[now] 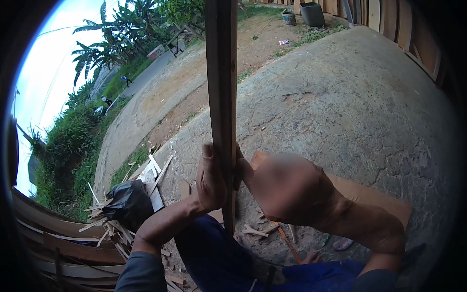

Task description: The person sits on the ground and carves a long, thin piece of wood using a chisel and a power sander. They repeatedly shape the wood, inspect the fit of a smaller wooden piece into a hole, and smooth the edges.

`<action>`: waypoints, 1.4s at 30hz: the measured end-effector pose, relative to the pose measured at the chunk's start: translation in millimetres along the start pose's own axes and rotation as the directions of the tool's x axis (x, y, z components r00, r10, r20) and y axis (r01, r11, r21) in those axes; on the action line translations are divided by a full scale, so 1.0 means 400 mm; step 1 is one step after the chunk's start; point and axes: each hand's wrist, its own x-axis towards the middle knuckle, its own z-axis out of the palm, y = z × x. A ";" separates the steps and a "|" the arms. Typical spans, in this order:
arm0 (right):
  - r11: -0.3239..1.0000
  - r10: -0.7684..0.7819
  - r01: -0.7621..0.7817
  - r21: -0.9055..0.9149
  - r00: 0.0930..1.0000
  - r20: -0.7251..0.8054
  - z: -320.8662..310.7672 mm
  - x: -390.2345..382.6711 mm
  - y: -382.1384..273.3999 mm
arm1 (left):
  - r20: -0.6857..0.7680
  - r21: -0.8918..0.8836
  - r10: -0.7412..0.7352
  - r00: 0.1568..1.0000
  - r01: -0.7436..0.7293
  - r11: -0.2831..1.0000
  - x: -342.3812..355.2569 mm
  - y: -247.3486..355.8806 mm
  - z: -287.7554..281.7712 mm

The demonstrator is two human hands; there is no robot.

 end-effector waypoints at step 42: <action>0.443 -0.009 -0.509 0.738 0.821 0.571 0.080 -0.047 0.037 | 0.025 -0.345 -0.330 0.944 0.318 0.883 -0.039 -0.099 0.061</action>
